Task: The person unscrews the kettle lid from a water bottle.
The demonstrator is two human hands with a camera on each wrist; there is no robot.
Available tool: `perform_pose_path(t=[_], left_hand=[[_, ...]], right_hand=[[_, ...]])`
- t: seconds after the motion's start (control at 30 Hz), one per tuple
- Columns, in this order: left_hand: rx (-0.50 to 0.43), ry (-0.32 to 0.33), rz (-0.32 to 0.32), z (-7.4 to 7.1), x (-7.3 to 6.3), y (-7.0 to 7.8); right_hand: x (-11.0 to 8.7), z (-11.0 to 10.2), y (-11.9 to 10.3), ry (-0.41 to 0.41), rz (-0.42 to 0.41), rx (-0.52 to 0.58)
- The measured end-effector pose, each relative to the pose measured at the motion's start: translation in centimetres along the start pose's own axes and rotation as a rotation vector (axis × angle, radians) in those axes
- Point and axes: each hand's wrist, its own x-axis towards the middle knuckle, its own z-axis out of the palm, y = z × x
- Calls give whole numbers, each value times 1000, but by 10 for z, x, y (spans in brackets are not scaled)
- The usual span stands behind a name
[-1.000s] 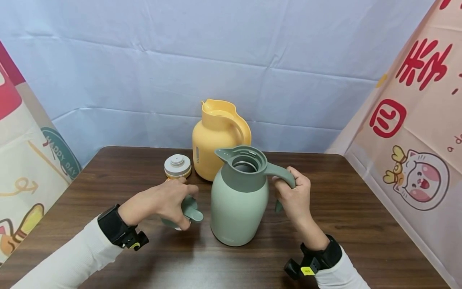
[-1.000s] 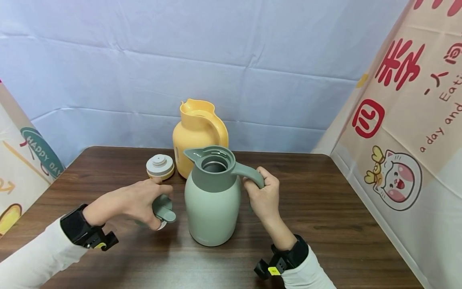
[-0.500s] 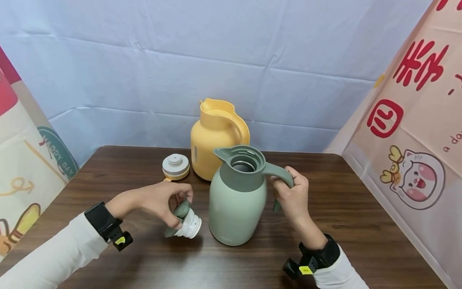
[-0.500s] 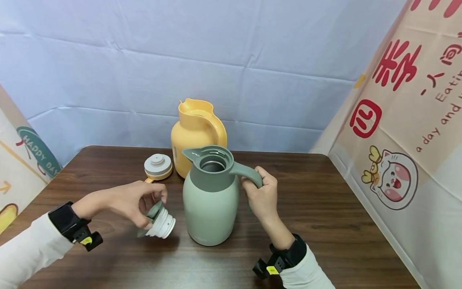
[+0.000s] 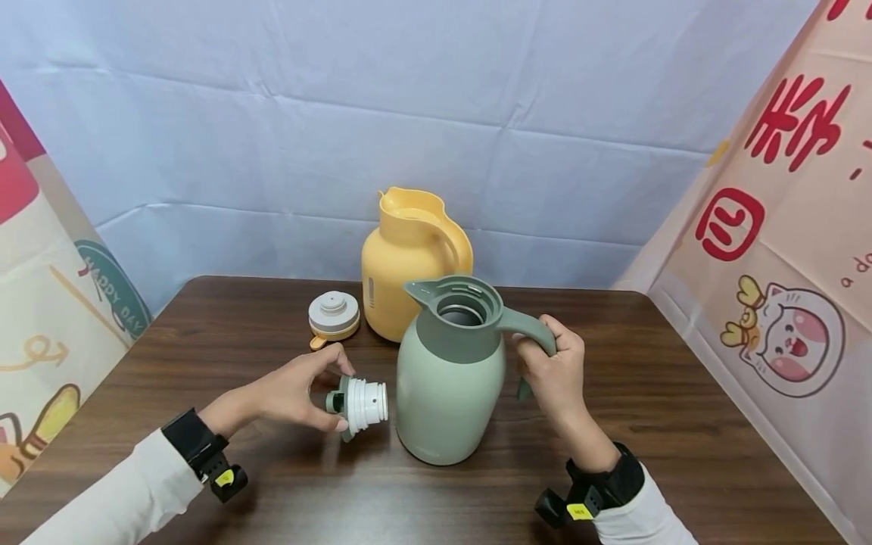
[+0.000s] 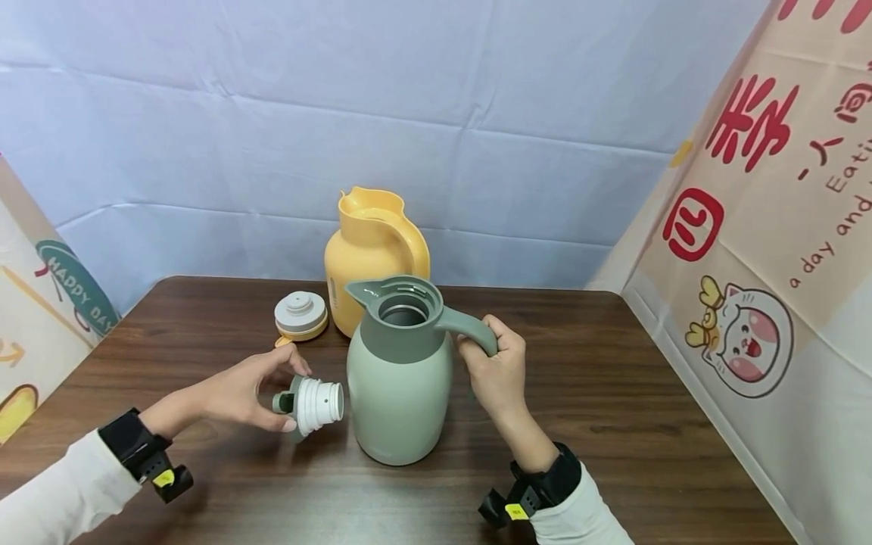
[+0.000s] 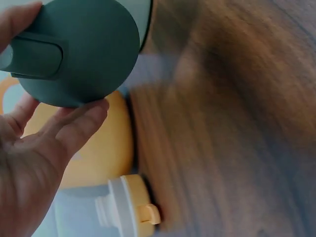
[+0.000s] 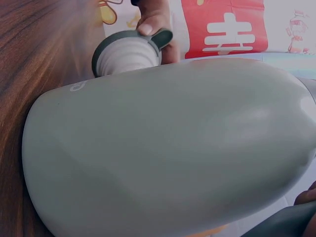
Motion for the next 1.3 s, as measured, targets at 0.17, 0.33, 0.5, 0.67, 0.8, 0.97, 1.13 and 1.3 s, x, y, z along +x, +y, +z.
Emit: perform_pose_path(t=[0.17,0.33,0.5,0.67,0.8,0.97,1.13,1.3], left_hand=[[30,25,-15,4,-1,-8],[46,29,-31,8,0,-16],[24,37,-47,9,1,-21],[10,68,-47,6,-2,-21],[29,94,-69,2,-5,-20],[14,85,-128,-1,-11,-21],[71,68,-190,-2,-13,-24],[156,38,-223,-4,-12,-23]], right_hand=[[0,1,-2,0,4,23],[0,1,-3,14,15,26],[-1,1,-3,8,12,45],[0,2,-3,-3,13,56],[0,1,-3,3,22,21],[-1,0,-3,7,34,8],[-1,1,-3,3,28,13],[0,1,-2,8,31,3]])
